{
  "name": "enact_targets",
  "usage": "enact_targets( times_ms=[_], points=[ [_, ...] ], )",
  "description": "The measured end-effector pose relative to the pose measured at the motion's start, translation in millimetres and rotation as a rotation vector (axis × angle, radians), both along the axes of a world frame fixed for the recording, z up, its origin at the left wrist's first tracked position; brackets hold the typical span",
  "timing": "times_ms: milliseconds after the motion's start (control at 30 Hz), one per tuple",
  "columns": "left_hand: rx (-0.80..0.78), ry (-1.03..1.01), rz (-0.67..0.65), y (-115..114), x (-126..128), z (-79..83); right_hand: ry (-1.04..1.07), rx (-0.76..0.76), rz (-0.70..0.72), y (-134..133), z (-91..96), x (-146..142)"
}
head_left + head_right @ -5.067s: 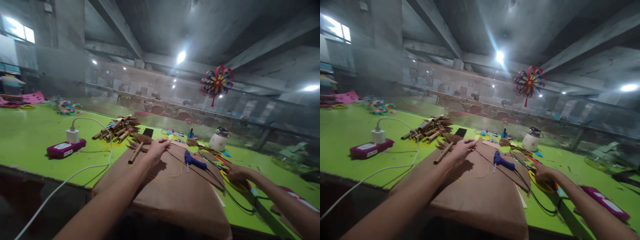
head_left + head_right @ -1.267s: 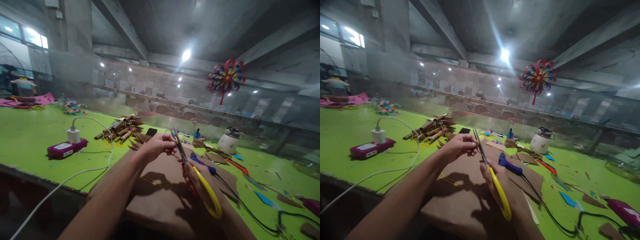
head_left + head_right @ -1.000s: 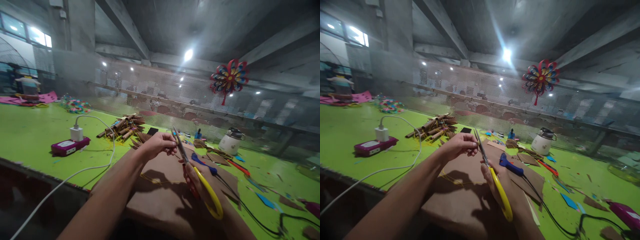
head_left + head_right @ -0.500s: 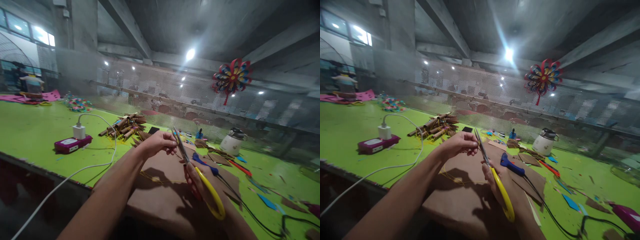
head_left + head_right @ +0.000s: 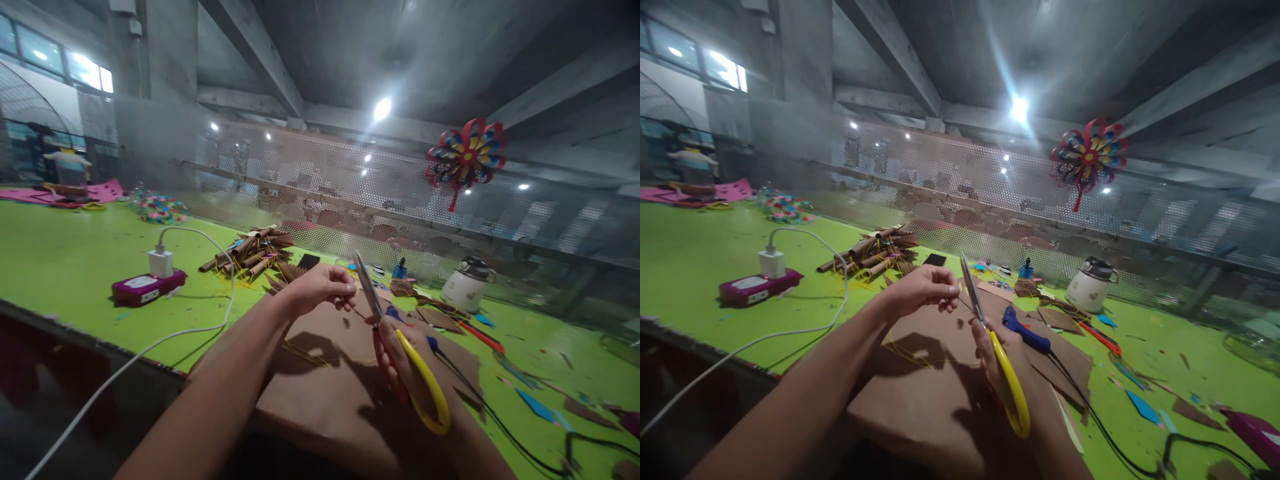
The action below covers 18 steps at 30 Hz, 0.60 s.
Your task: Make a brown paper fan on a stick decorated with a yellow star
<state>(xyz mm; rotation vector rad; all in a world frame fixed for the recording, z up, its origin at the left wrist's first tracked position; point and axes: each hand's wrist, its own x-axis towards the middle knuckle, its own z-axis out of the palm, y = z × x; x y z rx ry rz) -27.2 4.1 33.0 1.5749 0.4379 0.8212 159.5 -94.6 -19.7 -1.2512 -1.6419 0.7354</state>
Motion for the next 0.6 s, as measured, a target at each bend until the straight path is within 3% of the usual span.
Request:
enact_targets(
  times_ms=[167,400,533,600],
  points=[
    [0.013,-0.019,-0.012,-1.7,3.2,-1.6,0.045,-0.012,-0.079,6.7,7.3,-0.1],
    [0.041,-0.025,0.014,0.7,6.3,-7.0,0.007,0.057,-0.244,23.3,0.9,8.9],
    [-0.002,-0.045,0.048,5.5,10.1,-13.2,0.012,0.062,-0.314,28.2,17.3,48.4],
    [-0.032,-0.069,0.075,7.2,12.2,-14.6,-0.082,0.065,-0.472,34.9,25.6,84.0]
  ],
)
